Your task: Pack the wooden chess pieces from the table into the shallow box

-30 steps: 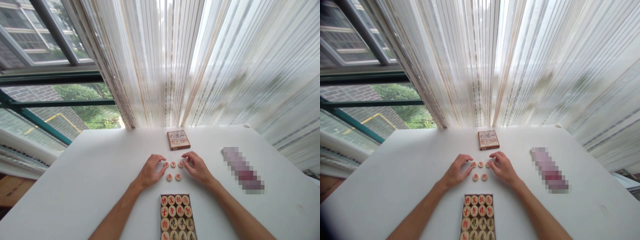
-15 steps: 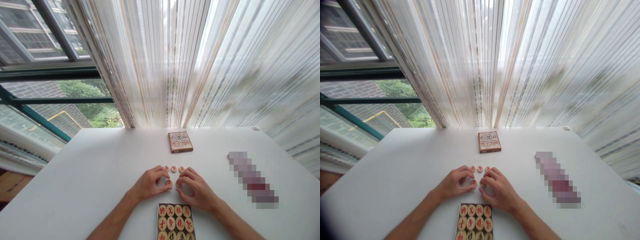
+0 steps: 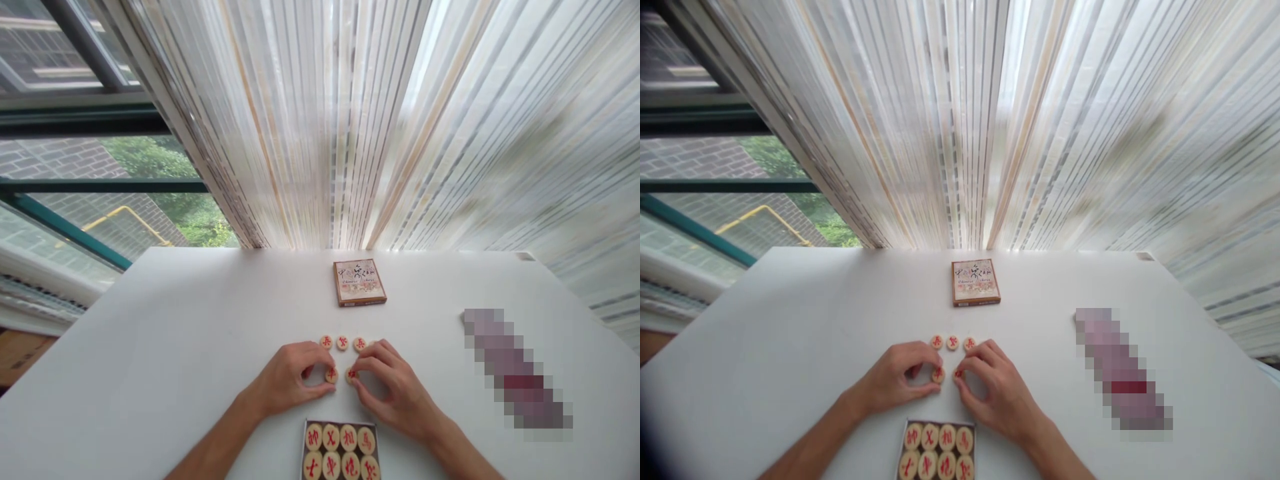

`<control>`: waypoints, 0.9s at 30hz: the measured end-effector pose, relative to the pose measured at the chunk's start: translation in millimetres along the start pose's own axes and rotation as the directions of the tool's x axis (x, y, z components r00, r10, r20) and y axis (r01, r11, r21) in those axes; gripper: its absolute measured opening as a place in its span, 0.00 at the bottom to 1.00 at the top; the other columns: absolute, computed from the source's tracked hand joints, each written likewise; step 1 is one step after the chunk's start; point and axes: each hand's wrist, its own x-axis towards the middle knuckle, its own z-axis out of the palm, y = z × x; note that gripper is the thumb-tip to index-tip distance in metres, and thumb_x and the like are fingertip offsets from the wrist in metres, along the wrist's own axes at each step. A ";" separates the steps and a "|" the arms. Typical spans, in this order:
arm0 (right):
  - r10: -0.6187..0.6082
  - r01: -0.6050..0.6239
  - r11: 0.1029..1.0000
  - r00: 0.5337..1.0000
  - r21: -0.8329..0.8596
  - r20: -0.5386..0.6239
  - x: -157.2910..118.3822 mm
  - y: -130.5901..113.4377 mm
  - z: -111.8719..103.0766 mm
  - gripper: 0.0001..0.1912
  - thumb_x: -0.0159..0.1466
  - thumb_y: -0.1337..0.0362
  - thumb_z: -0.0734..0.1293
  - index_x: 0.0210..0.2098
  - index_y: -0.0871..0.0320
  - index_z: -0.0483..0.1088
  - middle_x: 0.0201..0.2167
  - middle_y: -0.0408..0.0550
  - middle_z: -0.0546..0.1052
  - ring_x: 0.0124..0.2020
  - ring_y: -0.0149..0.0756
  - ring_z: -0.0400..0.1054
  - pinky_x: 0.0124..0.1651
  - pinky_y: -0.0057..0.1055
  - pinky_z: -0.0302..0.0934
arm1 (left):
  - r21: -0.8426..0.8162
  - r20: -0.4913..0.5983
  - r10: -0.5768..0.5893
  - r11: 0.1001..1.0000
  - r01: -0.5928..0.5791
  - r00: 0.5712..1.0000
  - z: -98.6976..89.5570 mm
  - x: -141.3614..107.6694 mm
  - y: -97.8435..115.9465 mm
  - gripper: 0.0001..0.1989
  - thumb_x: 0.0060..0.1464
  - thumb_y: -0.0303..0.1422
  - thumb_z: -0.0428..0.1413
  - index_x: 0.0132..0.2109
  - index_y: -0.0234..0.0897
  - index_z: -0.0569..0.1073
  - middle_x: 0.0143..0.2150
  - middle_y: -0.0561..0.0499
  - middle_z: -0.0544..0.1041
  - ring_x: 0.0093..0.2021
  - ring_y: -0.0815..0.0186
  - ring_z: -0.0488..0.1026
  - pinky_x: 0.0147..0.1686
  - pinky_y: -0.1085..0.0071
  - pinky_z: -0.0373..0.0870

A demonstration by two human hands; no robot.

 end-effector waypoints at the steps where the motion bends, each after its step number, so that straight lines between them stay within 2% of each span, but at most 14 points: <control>1: 0.007 -0.007 1.000 1.000 0.003 -0.004 0.0 0.7 0.3 0.08 0.64 0.71 0.67 0.41 0.53 0.73 0.38 0.50 0.74 0.43 0.42 0.68 0.46 0.40 0.68 | -0.002 -0.002 0.004 1.000 -0.004 1.000 0.2 0.0 -0.6 0.12 0.55 0.33 0.65 0.46 0.40 0.76 0.43 0.52 0.81 0.35 0.68 0.74 0.36 0.74 0.69; 5: 0.016 -0.016 1.000 1.000 -0.010 0.006 0.8 2.0 2.0 0.10 0.65 0.72 0.67 0.43 0.53 0.72 0.39 0.50 0.74 0.43 0.42 0.68 0.46 0.40 0.68 | -0.004 -0.010 0.013 1.000 -0.013 1.000 0.9 -0.1 -3.0 0.11 0.55 0.33 0.65 0.46 0.40 0.76 0.42 0.52 0.82 0.37 0.67 0.75 0.39 0.74 0.70; 9: -0.011 0.014 0.999 0.997 -0.043 0.079 1.2 0.8 3.9 0.11 0.64 0.73 0.67 0.44 0.53 0.72 0.39 0.50 0.75 0.42 0.42 0.68 0.44 0.40 0.68 | -0.014 -0.025 0.002 1.000 -0.003 1.000 0.3 -0.1 -2.7 0.11 0.55 0.33 0.65 0.45 0.40 0.76 0.42 0.52 0.82 0.38 0.67 0.76 0.41 0.73 0.70; 14: -0.028 0.038 0.996 0.994 -0.087 0.105 -0.1 1.9 5.3 0.10 0.63 0.72 0.68 0.43 0.54 0.73 0.40 0.51 0.76 0.43 0.43 0.68 0.44 0.40 0.69 | -0.007 -0.009 -0.023 1.000 0.023 1.000 -2.5 -0.7 -1.0 0.11 0.54 0.34 0.66 0.45 0.40 0.76 0.41 0.53 0.81 0.35 0.68 0.75 0.37 0.74 0.70; 18: -0.036 0.048 0.990 0.995 -0.131 0.094 -1.1 4.5 7.8 0.09 0.63 0.71 0.68 0.43 0.54 0.73 0.40 0.51 0.77 0.44 0.42 0.69 0.46 0.38 0.69 | -0.025 0.006 -0.054 0.998 0.054 0.999 -2.9 -1.1 -1.2 0.13 0.53 0.36 0.67 0.45 0.41 0.76 0.40 0.53 0.80 0.33 0.69 0.72 0.35 0.74 0.69; 23: -0.100 0.108 0.973 0.994 -0.204 0.049 -1.5 4.8 11.0 0.09 0.63 0.70 0.69 0.43 0.54 0.73 0.39 0.49 0.78 0.40 0.40 0.72 0.53 0.43 0.69 | -0.071 0.009 -0.081 0.994 0.081 0.997 -2.8 -0.1 -2.2 0.13 0.54 0.37 0.66 0.46 0.41 0.76 0.43 0.52 0.80 0.30 0.70 0.68 0.33 0.73 0.68; 27: -0.132 0.128 0.968 0.991 -0.215 -0.008 -2.3 4.8 11.7 0.14 0.62 0.71 0.69 0.47 0.53 0.71 0.40 0.50 0.79 0.40 0.39 0.74 0.52 0.40 0.71 | -0.118 0.019 -0.071 0.990 0.072 0.997 -3.2 0.0 -3.0 0.12 0.56 0.39 0.65 0.45 0.41 0.77 0.43 0.50 0.79 0.32 0.69 0.70 0.33 0.73 0.68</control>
